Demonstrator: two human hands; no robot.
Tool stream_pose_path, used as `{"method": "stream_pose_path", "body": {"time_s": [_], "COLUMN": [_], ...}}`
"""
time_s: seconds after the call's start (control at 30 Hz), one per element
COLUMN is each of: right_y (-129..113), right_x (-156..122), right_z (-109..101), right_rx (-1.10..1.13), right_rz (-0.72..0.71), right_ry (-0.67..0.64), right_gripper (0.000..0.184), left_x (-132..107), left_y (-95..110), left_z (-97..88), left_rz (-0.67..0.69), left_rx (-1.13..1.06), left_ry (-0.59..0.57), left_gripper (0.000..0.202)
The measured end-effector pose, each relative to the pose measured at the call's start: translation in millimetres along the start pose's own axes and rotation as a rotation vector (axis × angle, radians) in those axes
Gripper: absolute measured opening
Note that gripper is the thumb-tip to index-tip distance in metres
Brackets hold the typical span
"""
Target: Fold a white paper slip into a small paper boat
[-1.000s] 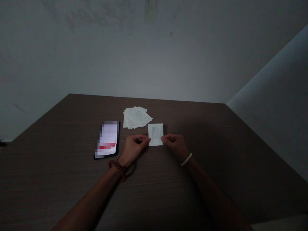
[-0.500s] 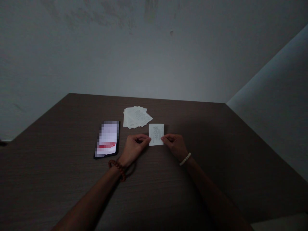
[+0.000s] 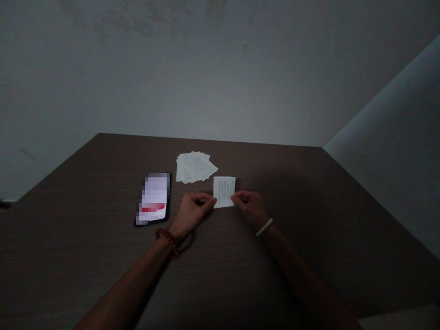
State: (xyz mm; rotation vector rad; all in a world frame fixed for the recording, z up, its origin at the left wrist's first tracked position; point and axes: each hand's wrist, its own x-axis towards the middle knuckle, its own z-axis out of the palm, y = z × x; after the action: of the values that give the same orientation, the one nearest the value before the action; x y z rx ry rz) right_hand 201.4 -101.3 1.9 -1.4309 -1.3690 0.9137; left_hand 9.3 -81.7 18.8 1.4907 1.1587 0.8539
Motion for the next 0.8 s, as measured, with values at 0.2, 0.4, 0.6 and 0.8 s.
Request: {"method": "stream_pose_path", "body": {"time_s": [0.2, 0.4, 0.6, 0.8], "right_y": [-2.0, -3.7, -8.0, -8.7], "right_x": [-0.3, -1.3, -3.1, -4.9], "right_z": [-0.4, -1.7, -0.6, -1.8], "right_rx": [0.029, 0.090, 0.089, 0.085], "right_rz": [0.028, 0.075, 0.099, 0.073], "right_ry": [-0.011, -0.077, -0.072, -0.158], "right_gripper": [0.023, 0.023, 0.023, 0.019], "left_x": [0.1, -1.8, -0.7, 1.5], "left_y": [-1.0, 2.4, -0.4, -2.8], "left_z": [0.7, 0.8, -0.6, -0.8], "left_rz": [-0.022, -0.038, -0.037, -0.012], "left_rx": [-0.019, -0.064, -0.067, -0.126], "left_ry": [0.024, 0.025, 0.005, 0.078], "left_gripper": [0.026, 0.026, 0.027, 0.027]}}
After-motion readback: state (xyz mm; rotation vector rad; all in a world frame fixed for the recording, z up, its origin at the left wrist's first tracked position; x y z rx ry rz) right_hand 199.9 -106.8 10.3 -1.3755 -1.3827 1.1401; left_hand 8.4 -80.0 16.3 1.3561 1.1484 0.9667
